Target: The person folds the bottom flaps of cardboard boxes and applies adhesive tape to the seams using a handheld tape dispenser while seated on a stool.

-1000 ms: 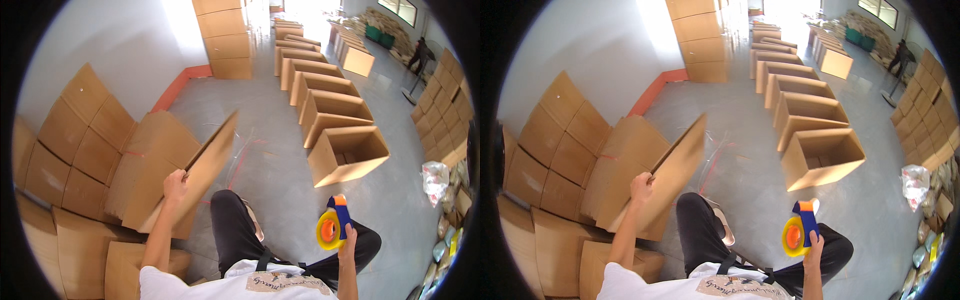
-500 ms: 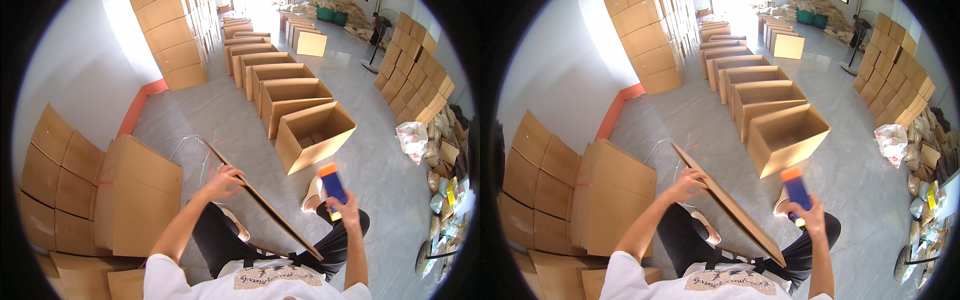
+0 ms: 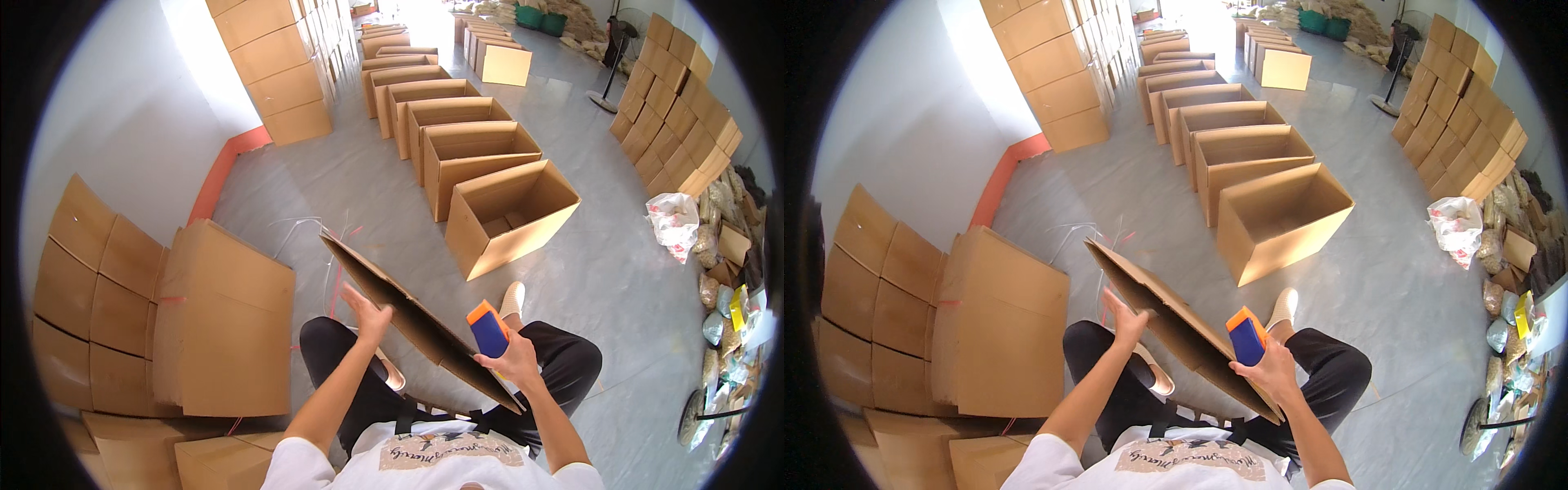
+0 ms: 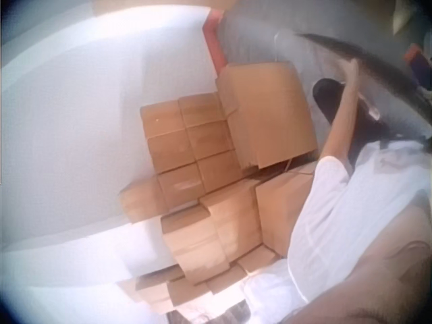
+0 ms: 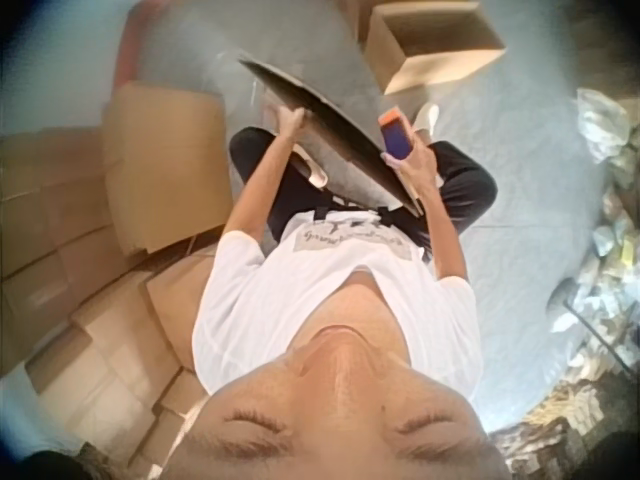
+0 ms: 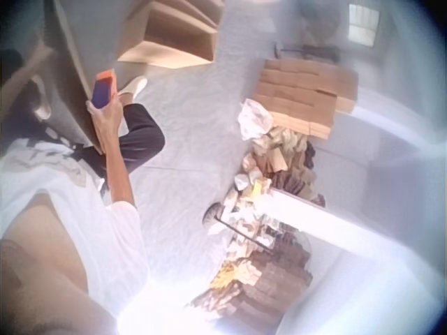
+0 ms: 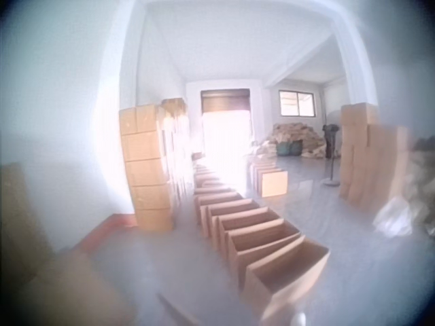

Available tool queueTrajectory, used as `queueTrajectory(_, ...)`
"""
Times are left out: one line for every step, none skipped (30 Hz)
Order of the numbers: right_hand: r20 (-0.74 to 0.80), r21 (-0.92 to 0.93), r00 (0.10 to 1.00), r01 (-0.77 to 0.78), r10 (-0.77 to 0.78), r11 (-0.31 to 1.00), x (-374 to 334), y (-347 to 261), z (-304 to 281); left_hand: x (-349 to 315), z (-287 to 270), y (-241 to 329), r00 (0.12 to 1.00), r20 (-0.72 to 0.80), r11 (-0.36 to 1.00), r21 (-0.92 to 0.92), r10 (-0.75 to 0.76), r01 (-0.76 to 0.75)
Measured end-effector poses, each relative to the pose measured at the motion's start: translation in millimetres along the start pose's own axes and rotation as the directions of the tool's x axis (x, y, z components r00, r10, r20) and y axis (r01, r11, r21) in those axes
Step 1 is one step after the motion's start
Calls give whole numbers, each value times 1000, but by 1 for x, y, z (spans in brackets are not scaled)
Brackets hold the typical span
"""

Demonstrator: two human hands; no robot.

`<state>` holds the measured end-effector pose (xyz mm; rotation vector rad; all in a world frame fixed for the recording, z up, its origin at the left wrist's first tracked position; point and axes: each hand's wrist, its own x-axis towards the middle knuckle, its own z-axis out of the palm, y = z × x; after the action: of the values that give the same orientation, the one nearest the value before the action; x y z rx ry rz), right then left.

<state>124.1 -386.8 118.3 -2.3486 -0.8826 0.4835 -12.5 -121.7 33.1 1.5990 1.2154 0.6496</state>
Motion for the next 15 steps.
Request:
queueTrajectory(-72,59,997,15,-10,998,-3,-2,-1,3,0,1,980,136,980,-118,-144,161)
queueTrajectory(-109,52,994,13,-8,999,-3,-2,-1,6,-1,1,922,265,922,-188,-283,337)
queueTrajectory(-145,44,989,13,-6,999,-4,-2,-2,6,-3,1,883,361,898,-203,-300,389)
queueTrajectory(-196,33,981,7,0,999,-2,0,-3,4,-1,12,833,466,875,-214,-300,435)
queueTrajectory(-155,86,984,-75,87,993,0,-8,-15,-3,-9,20,841,454,881,-213,-293,422)
queueTrajectory(-233,17,971,-47,50,999,9,-5,-15,-12,-18,30,850,443,888,-211,-286,409)
queueTrajectory(-302,-50,953,-21,5,999,17,-5,-15,-18,-29,35,860,427,895,-207,-280,394)
queueTrajectory(-332,-42,943,6,-20,999,27,-13,-21,-22,-34,33,851,467,918,-173,-242,356)
queueTrajectory(-316,-58,949,-14,-5,998,39,-17,-21,-34,-38,32,840,473,918,-144,-264,370)
queueTrajectory(-314,-36,948,54,-62,998,52,-31,-23,-41,-39,20,819,491,905,-127,-299,406)
queueTrajectory(-313,-13,942,120,-118,993,65,-44,-23,-50,-39,5,795,508,890,-109,-332,442)
queueTrajectory(-296,18,949,116,-106,993,81,-44,-20,-65,-33,-4,801,494,908,-51,-340,417)
queueTrajectory(-286,43,954,103,-86,994,100,-36,-13,-80,-20,-6,801,492,922,8,-341,388)
queueTrajectory(-272,72,960,95,-72,993,113,-34,-6,-95,-16,5,832,465,911,-117,-301,395)
queueTrajectory(-255,49,965,83,-68,995,121,-31,-2,-90,-16,8,916,361,961,-138,-175,238)
